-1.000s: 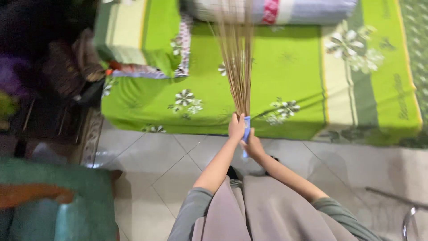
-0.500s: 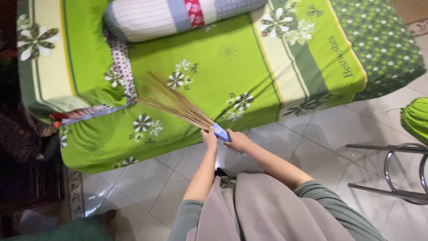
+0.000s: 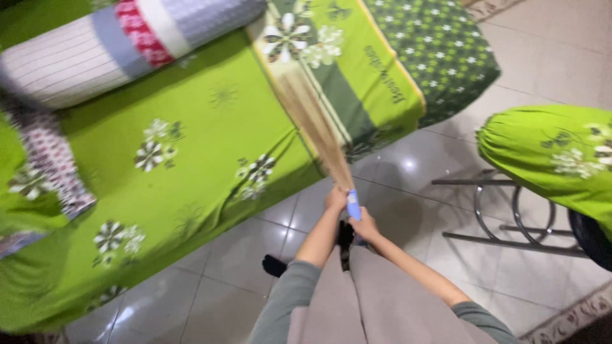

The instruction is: Dusting and cleaning the surface of a bed using a small palm-leaf broom.

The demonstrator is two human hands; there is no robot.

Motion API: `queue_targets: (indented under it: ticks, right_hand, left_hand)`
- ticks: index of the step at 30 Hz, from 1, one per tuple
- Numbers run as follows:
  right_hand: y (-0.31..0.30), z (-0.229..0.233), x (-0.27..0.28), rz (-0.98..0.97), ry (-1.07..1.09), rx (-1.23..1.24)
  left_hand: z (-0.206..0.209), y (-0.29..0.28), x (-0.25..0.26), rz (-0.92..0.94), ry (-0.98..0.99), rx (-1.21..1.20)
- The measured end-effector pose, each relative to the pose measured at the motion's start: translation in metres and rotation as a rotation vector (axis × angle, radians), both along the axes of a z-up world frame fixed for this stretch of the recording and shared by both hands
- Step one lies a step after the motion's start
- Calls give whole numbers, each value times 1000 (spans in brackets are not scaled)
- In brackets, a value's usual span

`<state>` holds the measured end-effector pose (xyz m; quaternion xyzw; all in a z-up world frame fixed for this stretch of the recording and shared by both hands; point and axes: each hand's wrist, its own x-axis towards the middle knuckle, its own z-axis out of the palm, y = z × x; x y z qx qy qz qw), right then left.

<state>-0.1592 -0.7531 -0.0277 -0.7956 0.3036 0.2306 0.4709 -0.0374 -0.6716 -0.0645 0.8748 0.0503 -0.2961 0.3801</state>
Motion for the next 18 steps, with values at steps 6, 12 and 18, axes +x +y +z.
queue_targets:
  ticks: [6, 12, 18]
  right_hand:
    - [-89, -38, -4, -454, -388, 42]
    - [-96, 17, 70, -222, -671, -233]
    - [-50, 47, 117, 423, -349, -62]
  left_hand:
    - [43, -152, 30, -361, 7, 33]
    - [117, -106, 74, -68, -274, -156]
    - [25, 28, 44, 582, -476, -469]
